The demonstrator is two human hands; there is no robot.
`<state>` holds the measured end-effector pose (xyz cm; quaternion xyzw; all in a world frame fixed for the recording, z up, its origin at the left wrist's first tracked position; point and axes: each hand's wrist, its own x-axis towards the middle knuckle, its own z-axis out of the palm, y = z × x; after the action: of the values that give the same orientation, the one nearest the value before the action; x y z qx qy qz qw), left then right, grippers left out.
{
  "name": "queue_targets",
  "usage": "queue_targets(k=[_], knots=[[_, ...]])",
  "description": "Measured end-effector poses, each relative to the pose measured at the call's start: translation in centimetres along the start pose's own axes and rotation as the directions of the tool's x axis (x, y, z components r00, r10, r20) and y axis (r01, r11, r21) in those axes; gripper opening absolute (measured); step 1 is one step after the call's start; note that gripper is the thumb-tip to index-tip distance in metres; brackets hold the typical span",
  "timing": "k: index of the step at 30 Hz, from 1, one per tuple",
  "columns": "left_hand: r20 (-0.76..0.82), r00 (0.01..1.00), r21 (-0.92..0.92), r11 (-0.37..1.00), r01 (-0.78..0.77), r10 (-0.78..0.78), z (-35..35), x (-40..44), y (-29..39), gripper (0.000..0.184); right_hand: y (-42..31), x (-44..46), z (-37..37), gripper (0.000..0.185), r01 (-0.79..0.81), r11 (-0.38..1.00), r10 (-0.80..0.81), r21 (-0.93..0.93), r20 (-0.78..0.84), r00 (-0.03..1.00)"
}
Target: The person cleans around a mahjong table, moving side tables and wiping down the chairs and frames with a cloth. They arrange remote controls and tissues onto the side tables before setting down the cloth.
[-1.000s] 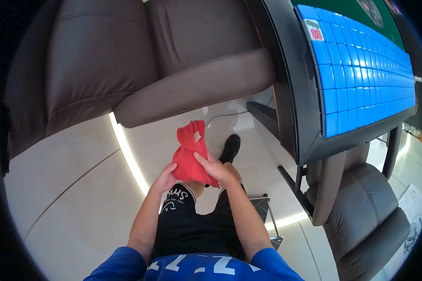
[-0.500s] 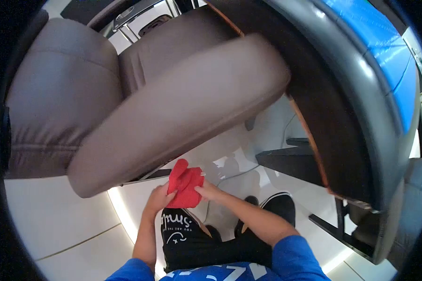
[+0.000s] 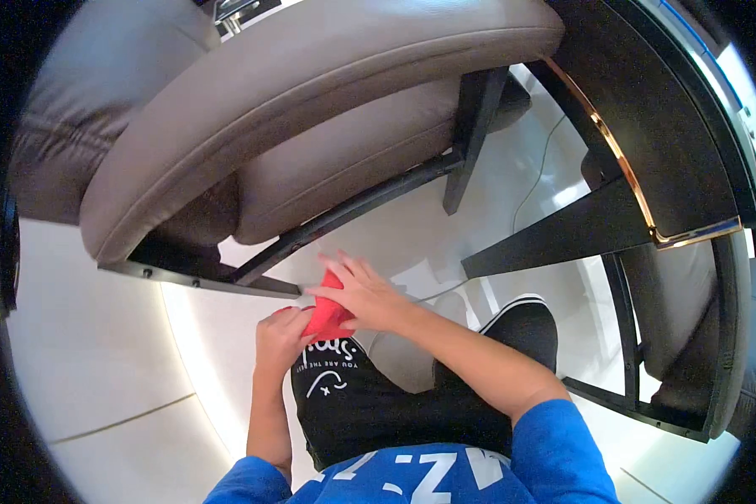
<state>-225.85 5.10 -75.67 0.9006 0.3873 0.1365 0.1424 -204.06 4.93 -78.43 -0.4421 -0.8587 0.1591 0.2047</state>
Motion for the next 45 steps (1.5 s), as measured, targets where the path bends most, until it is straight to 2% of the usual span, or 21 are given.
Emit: queue_targets(k=[4,5,6,7,9,11,12,14,15,16,18,19,20,24,28,30,34,38,40,42,45], knots=[[-0.070,0.994,-0.033,0.996,-0.081,0.078,0.5,-1.2,-0.2,0.037,0.4,0.1,-0.2,0.048,0.220,0.972,-0.223,0.079,0.039,0.974],[-0.091,0.996,-0.069,0.997,-0.026,0.019,0.5,-1.3,-0.1,0.038,0.0,0.4,-1.4,0.045,-0.125,0.921,-0.006,0.368,0.335,0.942],[-0.099,0.995,-0.065,0.998,-0.012,0.006,0.7,-1.1,-0.4,0.038,-0.1,0.8,-1.9,0.041,-0.509,0.710,0.098,0.486,0.648,0.755],[-0.123,0.988,-0.075,0.993,0.088,-0.097,0.9,-0.9,-0.4,0.045,0.1,0.6,-1.3,0.041,-0.498,0.718,0.083,0.486,0.651,0.754],[-0.149,0.965,-0.078,0.975,0.207,-0.216,1.8,-0.8,0.3,0.051,0.6,0.1,0.2,0.030,-0.271,0.668,0.099,0.693,0.278,0.955],[-0.405,0.774,-0.288,0.871,0.397,-0.486,4.0,-0.2,1.5,0.067,0.7,1.0,-0.6,0.033,-0.337,0.590,0.171,0.734,0.294,0.940],[-0.362,0.681,-0.469,0.756,0.457,-0.636,6.8,-1.1,1.4,0.077,0.5,1.5,-1.2,0.036,-0.405,0.503,0.268,0.763,0.308,0.913],[0.008,0.444,-0.911,0.177,0.372,-0.896,11.0,-1.2,2.7,0.079,0.7,2.2,-1.5,0.039,-0.498,0.542,0.319,0.676,0.382,0.867],[0.421,0.378,-0.895,-0.310,0.321,-0.825,8.9,-0.2,4.6,0.082,1.0,2.3,-1.2,0.039,-0.588,0.570,0.361,0.575,0.468,0.807],[0.425,0.369,-0.894,-0.319,0.314,-0.827,10.0,-0.3,4.9,0.082,1.2,2.2,-0.8,0.039,-0.665,0.589,0.405,0.458,0.545,0.734],[0.726,0.438,-0.617,-0.783,0.076,-0.529,13.2,-0.7,4.5,0.075,1.5,1.9,0.7,0.037,-0.615,0.647,0.348,0.450,0.544,0.764],[0.723,0.432,-0.618,-0.784,0.056,-0.539,14.4,-0.9,4.6,0.075,1.5,1.9,1.4,0.035,-0.558,0.697,0.293,0.451,0.531,0.795],[0.659,0.547,-0.629,-0.777,0.024,-0.516,15.3,-1.1,4.7,0.066,0.8,2.1,1.6,0.035,-0.553,0.700,0.278,0.452,0.541,0.794],[0.474,0.732,-0.589,-0.795,-0.149,-0.489,16.4,-2.6,4.3,0.046,-2.3,2.4,-0.5,0.040,-0.535,0.488,0.074,0.690,0.578,0.812],[0.354,0.649,-0.718,-0.641,-0.273,-0.673,10.2,-4.4,6.0,0.042,-3.1,2.8,-2.5,0.048,-0.585,0.304,-0.180,0.752,0.648,0.740],[0.205,0.724,-0.816,-0.524,-0.246,-0.659,9.1,-5.7,6.4,0.038,-3.5,3.1,-2.9,0.049,-0.535,0.332,-0.267,0.777,0.621,0.737],[0.124,0.642,-0.786,-0.470,-0.402,-0.757,7.3,-8.2,4.3,0.032,-5.7,4.5,-2.5,0.049,-0.370,0.385,-0.405,0.846,0.515,0.756],[-0.065,0.490,-0.864,-0.197,-0.463,-0.869,4.6,-9.3,0.0,0.038,-7.7,6.8,-2.0,0.045,-0.268,0.466,-0.383,0.843,0.465,0.798],[-0.171,0.292,-0.929,0.056,-0.365,-0.941,2.2,-7.4,-1.5,0.038,-7.8,8.0,-0.4,0.044,-0.078,0.769,-0.232,0.635,0.391,0.891],[-0.237,0.341,-0.971,0.206,-0.125,-0.910,4.0,-7.8,-6.5,0.041,-6.7,8.9,1.9,0.043,-0.110,0.892,-0.093,0.438,0.415,0.905],[-0.260,0.590,-0.942,0.334,0.019,-0.765,3.8,-4.3,-9.4,0.052,-3.6,10.0,5.0,0.042,-0.214,0.977,0.193,0.007,0.407,0.893]])
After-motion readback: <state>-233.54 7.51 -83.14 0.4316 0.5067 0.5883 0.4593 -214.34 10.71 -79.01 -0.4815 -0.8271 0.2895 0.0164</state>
